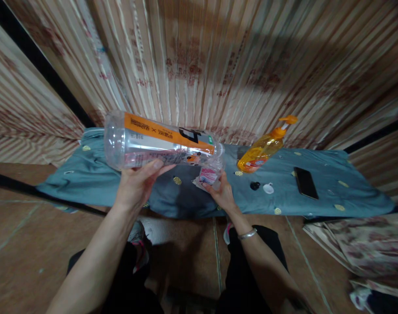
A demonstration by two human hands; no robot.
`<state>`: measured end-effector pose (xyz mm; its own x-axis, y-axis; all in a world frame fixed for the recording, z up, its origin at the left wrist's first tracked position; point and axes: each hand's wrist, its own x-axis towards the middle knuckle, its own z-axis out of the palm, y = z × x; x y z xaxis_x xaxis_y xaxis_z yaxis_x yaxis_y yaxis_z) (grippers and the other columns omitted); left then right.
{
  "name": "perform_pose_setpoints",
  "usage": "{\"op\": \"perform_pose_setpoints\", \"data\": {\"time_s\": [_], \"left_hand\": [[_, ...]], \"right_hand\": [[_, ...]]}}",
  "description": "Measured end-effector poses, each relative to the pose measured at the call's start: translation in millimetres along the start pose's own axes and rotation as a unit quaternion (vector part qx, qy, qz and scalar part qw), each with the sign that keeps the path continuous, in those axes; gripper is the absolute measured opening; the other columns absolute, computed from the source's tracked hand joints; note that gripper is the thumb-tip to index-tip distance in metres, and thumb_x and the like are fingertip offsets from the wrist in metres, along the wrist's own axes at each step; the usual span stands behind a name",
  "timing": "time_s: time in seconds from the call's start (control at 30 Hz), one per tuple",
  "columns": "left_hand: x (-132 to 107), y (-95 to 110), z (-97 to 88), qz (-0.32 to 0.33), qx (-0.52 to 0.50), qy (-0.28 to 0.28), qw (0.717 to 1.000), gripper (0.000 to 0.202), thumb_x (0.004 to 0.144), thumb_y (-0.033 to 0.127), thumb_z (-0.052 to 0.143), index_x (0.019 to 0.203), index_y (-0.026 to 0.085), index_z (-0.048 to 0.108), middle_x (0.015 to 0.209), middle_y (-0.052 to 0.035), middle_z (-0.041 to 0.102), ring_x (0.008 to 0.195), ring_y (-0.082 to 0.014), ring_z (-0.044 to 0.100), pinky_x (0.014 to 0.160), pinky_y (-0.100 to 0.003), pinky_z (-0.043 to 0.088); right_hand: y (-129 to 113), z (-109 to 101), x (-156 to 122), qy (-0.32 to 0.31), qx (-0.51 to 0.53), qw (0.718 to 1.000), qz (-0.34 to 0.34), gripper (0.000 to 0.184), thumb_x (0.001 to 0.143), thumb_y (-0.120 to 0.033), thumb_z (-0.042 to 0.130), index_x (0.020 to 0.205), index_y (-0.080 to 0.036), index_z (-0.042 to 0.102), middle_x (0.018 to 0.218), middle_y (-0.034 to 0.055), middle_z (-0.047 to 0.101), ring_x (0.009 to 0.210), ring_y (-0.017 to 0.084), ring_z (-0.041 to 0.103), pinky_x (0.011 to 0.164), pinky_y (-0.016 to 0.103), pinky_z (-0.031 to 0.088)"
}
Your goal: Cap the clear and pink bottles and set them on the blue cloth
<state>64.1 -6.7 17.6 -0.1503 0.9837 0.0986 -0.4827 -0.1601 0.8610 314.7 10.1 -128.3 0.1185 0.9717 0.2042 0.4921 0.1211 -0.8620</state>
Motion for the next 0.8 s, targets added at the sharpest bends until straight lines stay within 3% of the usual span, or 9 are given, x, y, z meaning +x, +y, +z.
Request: {"op": "perform_pose_setpoints", "data": {"time_s": [0.17,0.37,0.6,0.8], "left_hand": [[-0.4,1.2,3.2,-0.004,0.001,-0.001,1.000,0.056,0.045,0.038,0.106,0.092,0.025,0.079,0.088,-0.0026,0.079,0.095,-0.0261,0.076,0.084,-0.041,0.070],[0.7,1.1,2.5,0.008,0.003,-0.004,1.000,0.062,0.047,0.037,0.106,0.101,0.027,0.078,0.086,-0.0010,0.077,0.093,-0.0254,0.076,0.084,-0.042,0.070],[1.1,1.7,2.4,0.017,0.028,-0.014,0.999,0.047,0.049,0.041,0.104,0.082,0.021,0.076,0.077,-0.0036,0.075,0.093,-0.0311,0.077,0.089,-0.053,0.069],[1.4,2.7,4.2,0.015,0.023,-0.021,0.999,0.047,0.048,0.038,0.105,0.082,0.023,0.076,0.079,-0.0023,0.077,0.087,-0.0281,0.078,0.088,-0.052,0.070]], "right_hand": [[-0.1,-0.2,0.0,0.006,-0.008,1.000,-0.003,0.082,0.080,-0.056,0.079,0.146,-0.020,0.047,0.123,0.0138,0.077,0.111,0.034,0.076,0.094,0.049,0.062],[0.5,-0.3,0.7,0.003,-0.004,1.000,-0.002,0.078,0.079,-0.056,0.079,0.143,-0.021,0.049,0.120,0.0126,0.078,0.105,0.034,0.078,0.090,0.049,0.063],[-1.6,-0.3,1.1,0.003,-0.011,1.000,0.004,0.077,0.080,-0.052,0.079,0.143,-0.020,0.049,0.121,0.0131,0.078,0.106,0.034,0.078,0.091,0.048,0.063],[-1.0,0.1,0.7,0.004,-0.012,1.000,0.001,0.078,0.080,-0.053,0.077,0.145,-0.020,0.049,0.122,0.0130,0.078,0.106,0.033,0.078,0.091,0.048,0.062]]}}
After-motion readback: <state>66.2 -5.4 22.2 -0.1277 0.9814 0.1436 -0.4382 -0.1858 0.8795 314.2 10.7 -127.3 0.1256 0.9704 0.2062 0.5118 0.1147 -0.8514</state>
